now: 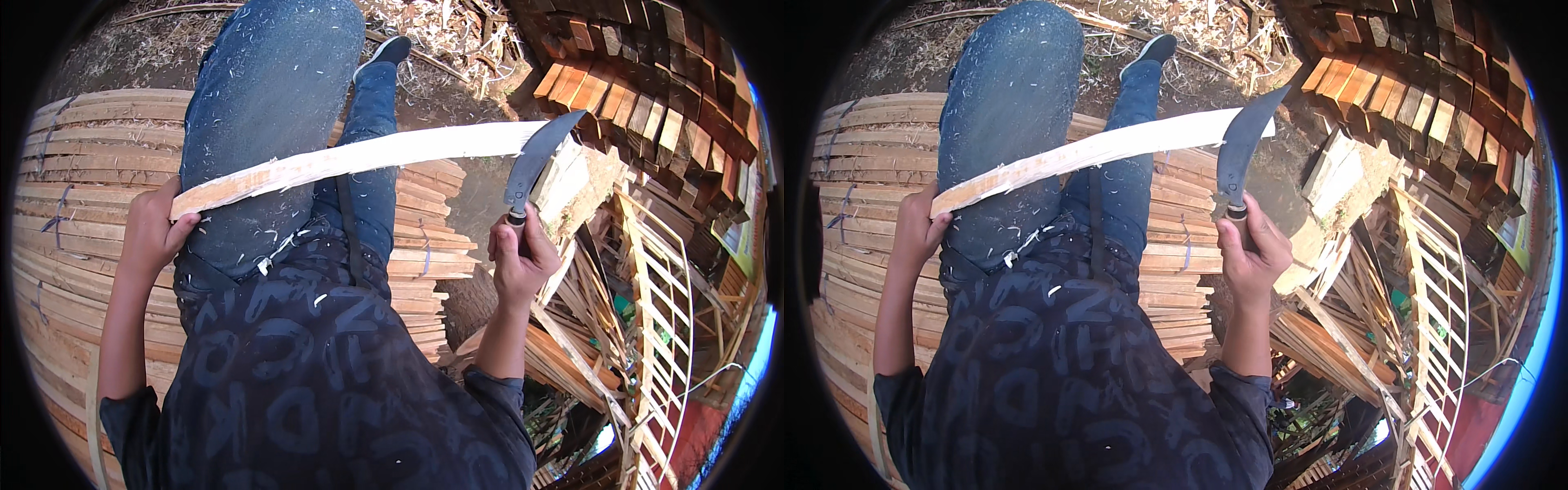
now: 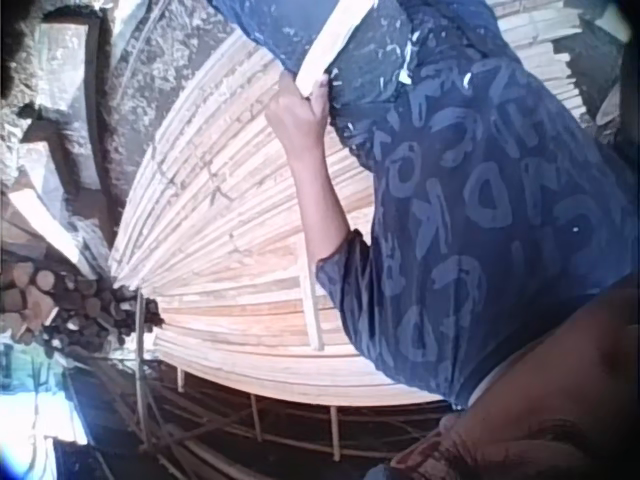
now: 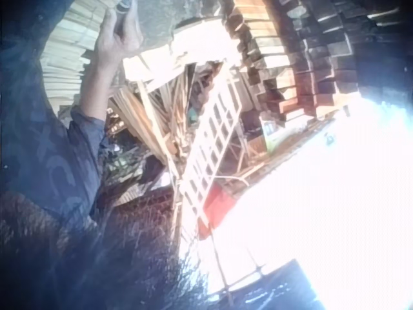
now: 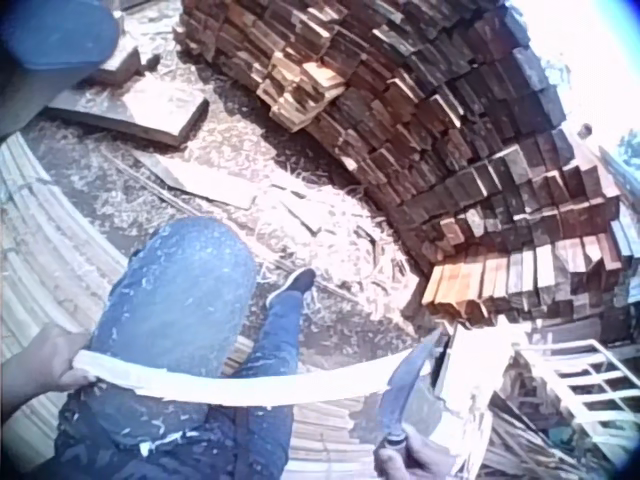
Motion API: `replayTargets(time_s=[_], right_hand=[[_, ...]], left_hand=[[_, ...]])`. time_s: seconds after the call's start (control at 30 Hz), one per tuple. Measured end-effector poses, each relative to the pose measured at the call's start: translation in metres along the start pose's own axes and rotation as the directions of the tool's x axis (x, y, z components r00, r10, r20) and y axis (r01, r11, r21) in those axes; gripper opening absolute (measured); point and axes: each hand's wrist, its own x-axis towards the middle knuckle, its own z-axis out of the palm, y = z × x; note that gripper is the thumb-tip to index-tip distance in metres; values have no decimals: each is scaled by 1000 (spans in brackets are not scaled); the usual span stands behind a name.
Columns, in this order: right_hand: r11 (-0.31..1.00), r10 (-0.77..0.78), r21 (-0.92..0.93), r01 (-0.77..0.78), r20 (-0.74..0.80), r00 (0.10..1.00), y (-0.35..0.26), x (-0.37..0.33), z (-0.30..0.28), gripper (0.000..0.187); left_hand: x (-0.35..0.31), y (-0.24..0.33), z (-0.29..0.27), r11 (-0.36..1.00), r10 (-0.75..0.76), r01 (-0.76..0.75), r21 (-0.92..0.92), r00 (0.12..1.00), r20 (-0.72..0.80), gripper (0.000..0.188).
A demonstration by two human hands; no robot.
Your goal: The person sits on a stack of wooden planks and uses a curved knife to shave thin strips from a long, thin piece of wood held across their lap. They repeatedly draw the knife along the wood to remove shavings.
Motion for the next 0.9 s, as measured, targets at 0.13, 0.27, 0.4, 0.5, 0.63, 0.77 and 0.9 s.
replayTargets(time_s=[0.13,0.27,0.4,0.5,0.63,0.77,0.9], right_hand=[[998,-46,51,44,29,999,6,1,-21,37],[998,-60,-6,60,-63,996,1,3,-8,35],[999,-40,14,39,60,997,5,0,-4,36],[979,-46,196,49,-21,999,-27,13,8,35],[993,-83,-74,95,146,986,21,-8,-8,35],[990,26,143,-18,-52,998,8,-9,-1,36],[962,80,267,-54,-87,993,1,-6,-6,36]], left_hand=[[0,1,-2,1000,12,-12,0,1000,-4,67],[2,2,0,1000,28,-28,4,999,-22,67],[2,5,-1,1000,19,-19,1,1000,-23,65],[0,3,-1,1000,13,-13,16,1000,-3,64],[-3,3,-3,998,21,-19,53,999,-33,64],[-3,4,-2,999,26,-25,19,998,-57,65],[-4,1,-2,999,23,-21,34,998,-60,64]])
